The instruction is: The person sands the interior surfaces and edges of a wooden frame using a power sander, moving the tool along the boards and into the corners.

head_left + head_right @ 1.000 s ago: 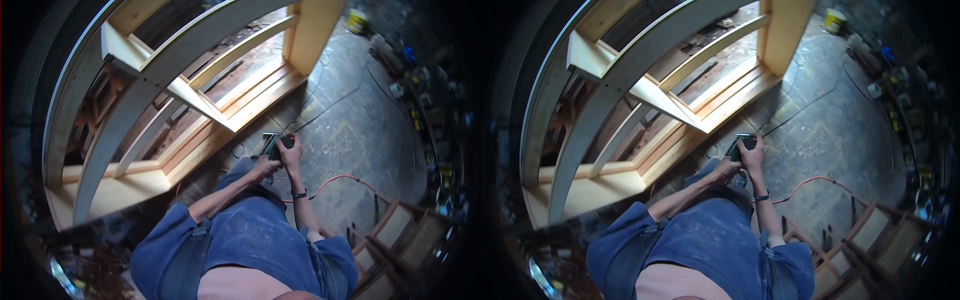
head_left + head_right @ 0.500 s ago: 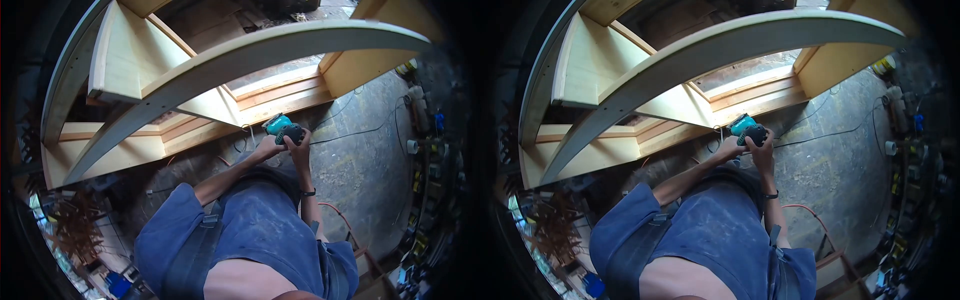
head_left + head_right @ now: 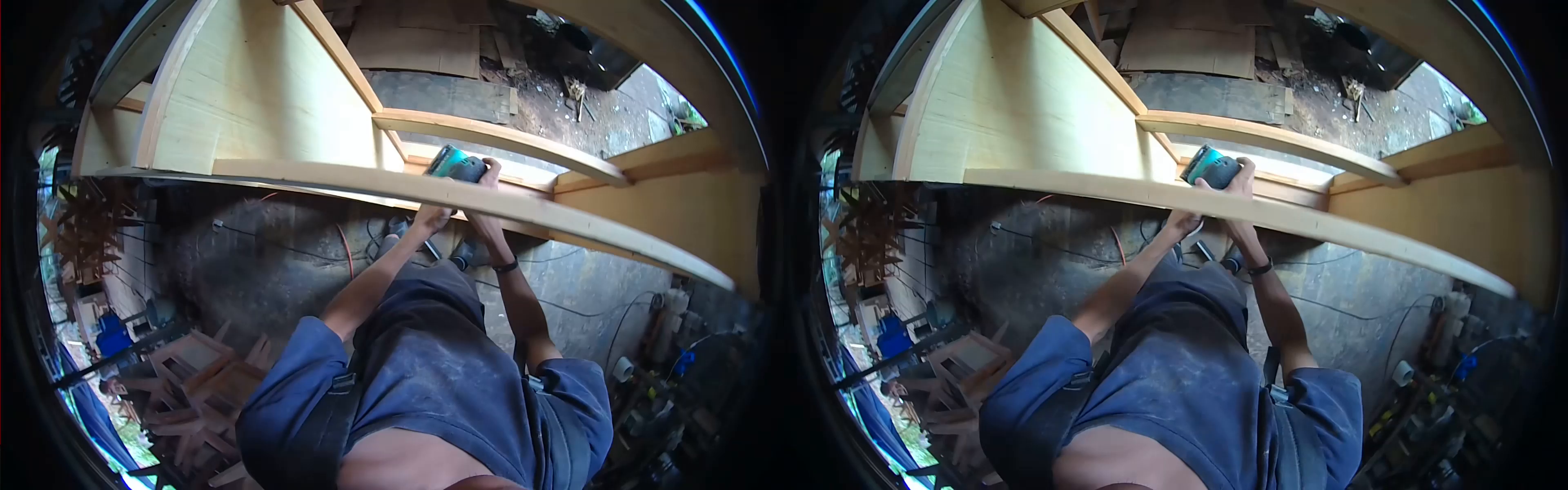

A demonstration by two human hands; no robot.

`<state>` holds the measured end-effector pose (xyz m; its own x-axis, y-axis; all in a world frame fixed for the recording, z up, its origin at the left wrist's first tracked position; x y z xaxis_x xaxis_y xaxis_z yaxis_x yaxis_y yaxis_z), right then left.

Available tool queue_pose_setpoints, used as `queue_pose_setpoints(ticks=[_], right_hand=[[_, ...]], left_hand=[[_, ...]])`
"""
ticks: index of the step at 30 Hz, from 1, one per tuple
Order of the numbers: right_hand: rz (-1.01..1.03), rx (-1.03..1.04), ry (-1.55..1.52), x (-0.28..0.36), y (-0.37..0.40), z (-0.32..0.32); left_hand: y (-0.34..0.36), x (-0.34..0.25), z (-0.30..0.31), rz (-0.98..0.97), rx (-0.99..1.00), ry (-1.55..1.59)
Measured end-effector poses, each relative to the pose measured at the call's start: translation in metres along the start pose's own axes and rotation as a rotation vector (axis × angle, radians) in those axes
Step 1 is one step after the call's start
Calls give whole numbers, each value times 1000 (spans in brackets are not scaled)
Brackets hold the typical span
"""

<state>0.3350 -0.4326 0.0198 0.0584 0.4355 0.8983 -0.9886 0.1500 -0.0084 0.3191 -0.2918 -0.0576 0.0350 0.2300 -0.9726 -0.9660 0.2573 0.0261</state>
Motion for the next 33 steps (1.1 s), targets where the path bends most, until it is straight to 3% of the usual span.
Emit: queue_pose_setpoints(ticks=[1,2,3,7,11,18,23,26,29,33], right_hand=[[-59,-29,89,11,-20,-1],[34,-6,76,19,-35,-5],[-7,24,121,24,-50,-12],[39,-4,104,29,-92,-63],[-40,78,205,40,-135,-105],[44,65,283,46,-181,-168],[7,112,308,46,-196,-193],[-13,89,334,44,-199,-200],[-37,58,371,47,-195,-205],[-26,76,506,51,-193,-210]], left_hand=[[-4,-17,8,-143,-132,-61],[-18,-10,11,147,-133,158],[-30,-5,13,436,-124,375],[-66,26,46,321,-233,668],[-97,36,82,366,-218,628],[-128,74,123,454,-175,1057],[-127,89,129,510,-250,1126],[-127,81,140,543,-377,813],[-120,77,140,565,-345,660],[-110,96,135,634,-253,686]])
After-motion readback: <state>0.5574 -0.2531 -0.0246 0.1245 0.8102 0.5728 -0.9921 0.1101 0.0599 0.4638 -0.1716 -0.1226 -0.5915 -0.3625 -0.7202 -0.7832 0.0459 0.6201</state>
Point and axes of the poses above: each hand's wrist, its own y-axis away from the middle knuckle, its own z-axis out of the back of the hand, x = y × z, the point moved 5 cm from there along -y, towards the middle knuckle, and after that the axes turned 5 degrees about y, right-handed, at the moved point
